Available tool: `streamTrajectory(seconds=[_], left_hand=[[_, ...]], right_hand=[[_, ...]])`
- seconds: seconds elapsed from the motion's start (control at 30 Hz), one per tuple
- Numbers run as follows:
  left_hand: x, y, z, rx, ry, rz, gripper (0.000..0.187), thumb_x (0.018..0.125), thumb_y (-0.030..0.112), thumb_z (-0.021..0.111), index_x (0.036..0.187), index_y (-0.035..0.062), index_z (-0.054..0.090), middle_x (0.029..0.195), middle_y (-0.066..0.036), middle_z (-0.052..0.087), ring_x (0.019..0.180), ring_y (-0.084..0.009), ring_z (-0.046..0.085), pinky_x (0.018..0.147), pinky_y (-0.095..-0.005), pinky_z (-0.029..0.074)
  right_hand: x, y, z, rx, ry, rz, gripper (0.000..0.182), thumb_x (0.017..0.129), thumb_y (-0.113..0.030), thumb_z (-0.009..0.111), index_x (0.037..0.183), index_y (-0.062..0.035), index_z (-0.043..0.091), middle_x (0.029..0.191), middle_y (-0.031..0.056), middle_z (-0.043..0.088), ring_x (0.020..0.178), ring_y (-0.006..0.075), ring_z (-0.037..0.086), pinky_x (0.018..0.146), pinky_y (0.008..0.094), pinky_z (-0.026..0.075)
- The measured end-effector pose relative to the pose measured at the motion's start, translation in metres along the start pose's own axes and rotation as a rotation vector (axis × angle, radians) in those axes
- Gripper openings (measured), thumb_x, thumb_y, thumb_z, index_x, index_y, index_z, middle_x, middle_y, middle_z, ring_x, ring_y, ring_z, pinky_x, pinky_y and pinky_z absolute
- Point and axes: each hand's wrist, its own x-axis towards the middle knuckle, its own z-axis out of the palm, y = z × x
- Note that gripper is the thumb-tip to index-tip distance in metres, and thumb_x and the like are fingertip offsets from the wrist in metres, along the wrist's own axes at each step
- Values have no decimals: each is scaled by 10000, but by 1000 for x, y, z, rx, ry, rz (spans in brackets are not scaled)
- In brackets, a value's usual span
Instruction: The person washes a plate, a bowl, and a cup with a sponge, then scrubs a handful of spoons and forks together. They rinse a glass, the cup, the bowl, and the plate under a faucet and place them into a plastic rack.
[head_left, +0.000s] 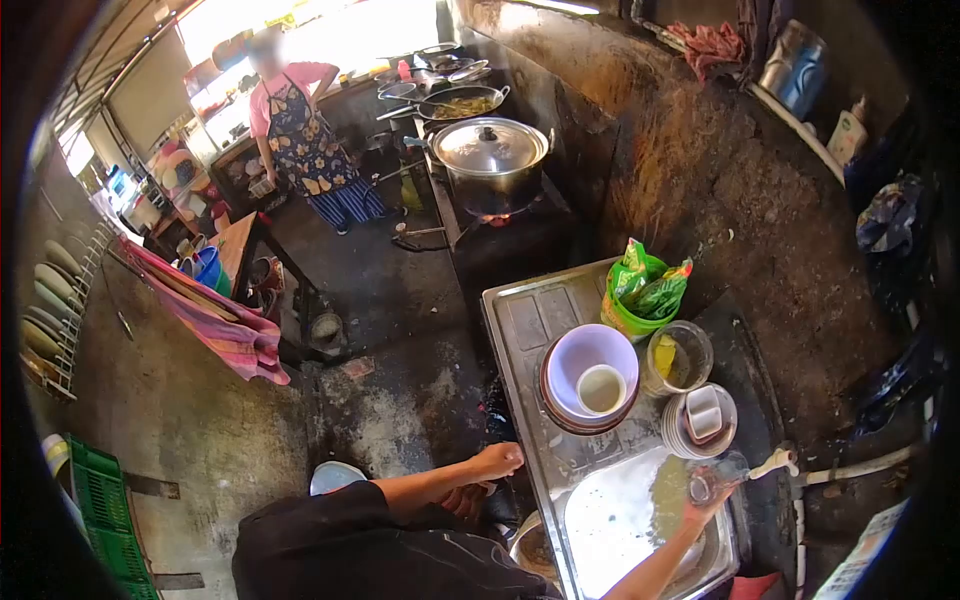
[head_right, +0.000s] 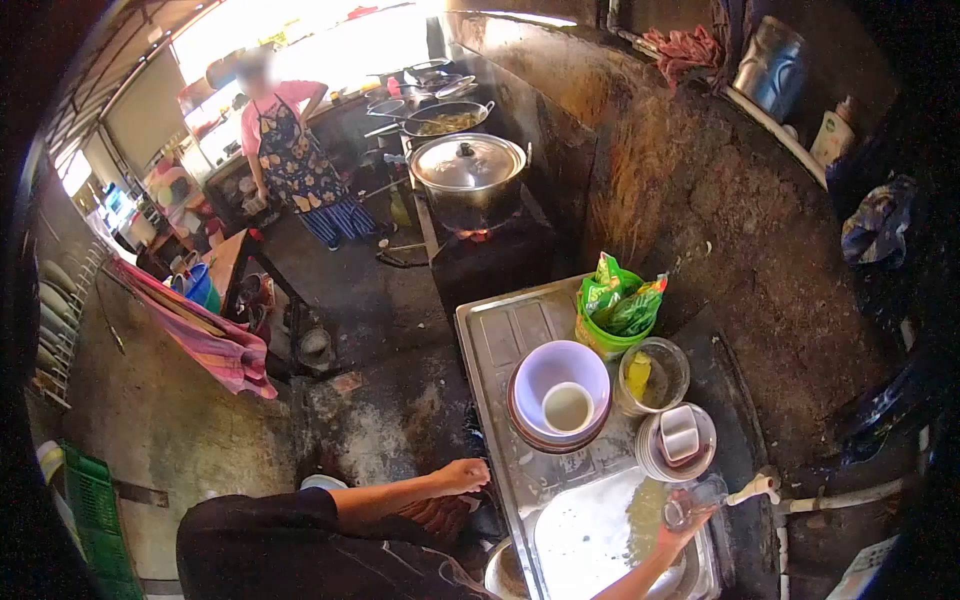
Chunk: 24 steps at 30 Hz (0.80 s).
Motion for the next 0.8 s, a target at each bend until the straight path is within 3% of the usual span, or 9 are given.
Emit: streamTrajectory(seconds=[0.1,0.13,0.27,0.4,0.47,0.57,0.6,0.73,0.8], left_hand=[[0,-11,-22,36,24,-60,177,860,225,532,876,53,568,791,-31,575,700,-125,583,627,-251,491],[1,-14,-25,28,20,-52,177,860,225,532,876,53,568,791,-31,575,700,-125,583,627,-251,491],[-1,-14,-29,97,58,-107,157,850,196,523,881,51,574,805,-49,594,713,-138,595,636,-264,499],[-7,-12,-18,3,33,-86,173,835,202,507,835,37,555,741,-34,564,648,-127,556,598,-263,468],[-4,-15,-15,26,-12,-77,171,833,202,508,838,39,560,734,-40,571,646,-133,565,592,-267,464],[-7,-16,-11,104,-17,-43,181,830,213,503,840,44,567,738,-46,581,646,-135,573,587,-279,464],[-6,-19,-12,152,-25,-59,199,829,231,495,844,47,572,735,-51,585,641,-144,582,591,-292,468],[-7,-22,-19,170,-19,-40,217,826,241,499,874,42,571,750,-79,606,652,-171,602,615,-321,477],[-6,-21,-22,193,7,-44,220,824,241,503,880,39,571,760,-85,611,658,-176,605,621,-327,478]], right_hand=[[-12,6,2,-194,270,-148,573,804,-526,520,1221,-138,454,1032,67,550,914,202,511,829,366,410],[-9,6,-2,-333,212,-241,604,792,-500,546,1281,-186,382,1086,42,506,960,200,477,848,377,392],[13,1,-10,-242,251,-266,596,786,-500,544,1265,-175,401,1065,42,525,951,200,489,849,373,393],[14,0,-17,-135,-107,-140,670,780,-571,522,1313,-211,336,1103,57,492,993,222,471,835,426,402],[-3,-1,20,-82,143,6,615,805,-548,495,1286,-186,370,1191,59,456,1045,223,455,886,411,383],[-35,11,74,-77,258,-227,657,793,-548,515,1263,-107,389,1197,75,454,1072,212,442,911,387,367],[-38,7,72,-175,355,-113,695,778,-543,543,1280,-95,371,1224,60,439,1085,204,432,930,383,346],[-9,13,12,-303,203,-21,772,729,-556,588,1346,-202,287,1300,52,381,1181,231,355,975,426,284],[-15,8,51,-262,286,-96,785,726,-570,583,1348,-196,282,1320,57,362,1202,221,331,982,423,275]])
